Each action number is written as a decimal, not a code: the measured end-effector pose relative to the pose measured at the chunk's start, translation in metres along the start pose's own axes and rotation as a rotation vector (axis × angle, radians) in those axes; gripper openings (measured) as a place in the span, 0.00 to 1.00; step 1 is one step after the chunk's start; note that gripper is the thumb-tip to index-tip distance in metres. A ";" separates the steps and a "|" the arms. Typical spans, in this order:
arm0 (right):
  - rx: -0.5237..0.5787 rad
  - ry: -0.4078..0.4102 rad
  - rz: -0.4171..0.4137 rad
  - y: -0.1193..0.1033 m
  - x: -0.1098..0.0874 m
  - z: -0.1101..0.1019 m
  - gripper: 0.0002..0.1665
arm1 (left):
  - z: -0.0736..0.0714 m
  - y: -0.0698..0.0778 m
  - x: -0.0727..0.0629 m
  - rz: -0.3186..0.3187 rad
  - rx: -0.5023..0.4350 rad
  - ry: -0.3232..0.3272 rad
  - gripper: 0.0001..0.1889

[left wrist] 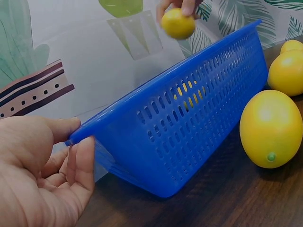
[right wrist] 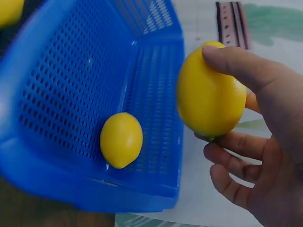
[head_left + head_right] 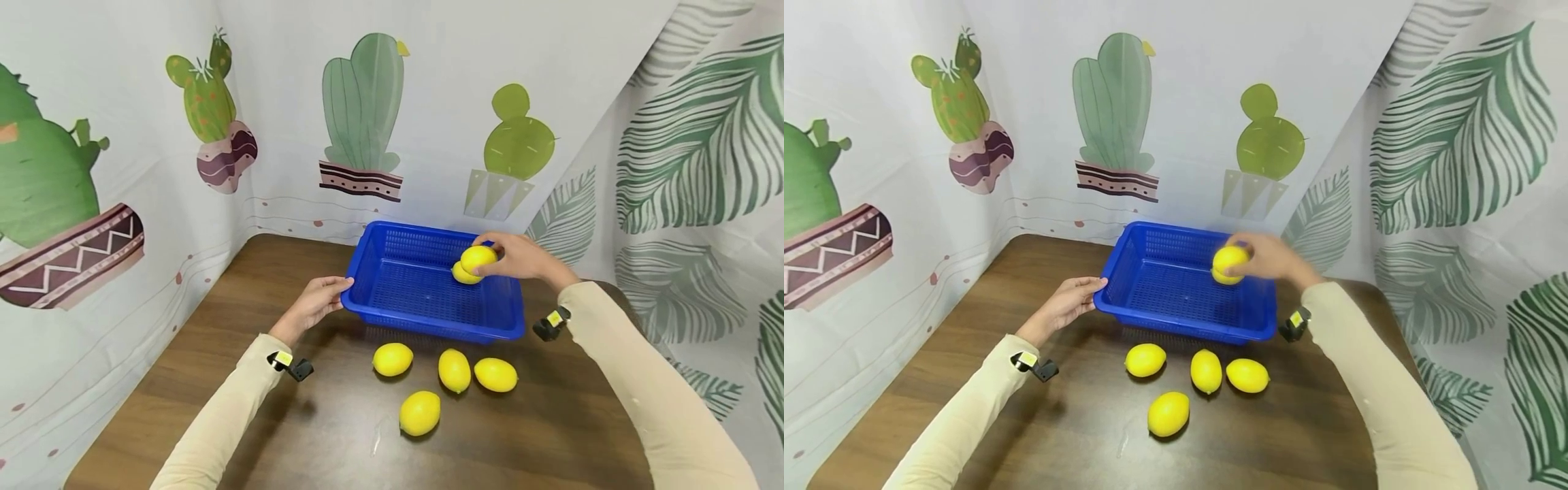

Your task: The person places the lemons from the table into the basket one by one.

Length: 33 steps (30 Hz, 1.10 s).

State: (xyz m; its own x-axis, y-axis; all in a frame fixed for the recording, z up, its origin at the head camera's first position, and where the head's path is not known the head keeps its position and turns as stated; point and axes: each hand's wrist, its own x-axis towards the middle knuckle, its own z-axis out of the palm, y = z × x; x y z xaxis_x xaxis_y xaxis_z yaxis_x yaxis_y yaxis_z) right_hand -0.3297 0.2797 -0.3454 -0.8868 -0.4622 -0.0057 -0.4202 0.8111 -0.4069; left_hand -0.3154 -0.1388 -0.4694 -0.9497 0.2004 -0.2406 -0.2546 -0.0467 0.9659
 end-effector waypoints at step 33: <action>-0.090 -0.080 0.185 0.016 0.111 0.093 0.40 | -0.001 -0.004 0.004 0.003 -0.030 -0.011 0.17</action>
State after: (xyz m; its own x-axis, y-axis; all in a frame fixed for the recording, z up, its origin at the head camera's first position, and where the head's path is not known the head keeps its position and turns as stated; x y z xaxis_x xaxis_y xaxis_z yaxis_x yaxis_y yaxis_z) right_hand -0.4170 0.2077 -0.4370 -0.9337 -0.3266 -0.1469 -0.2704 0.9119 -0.3087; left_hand -0.3189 -0.1391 -0.4746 -0.9484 0.2112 -0.2366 -0.2574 -0.0767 0.9632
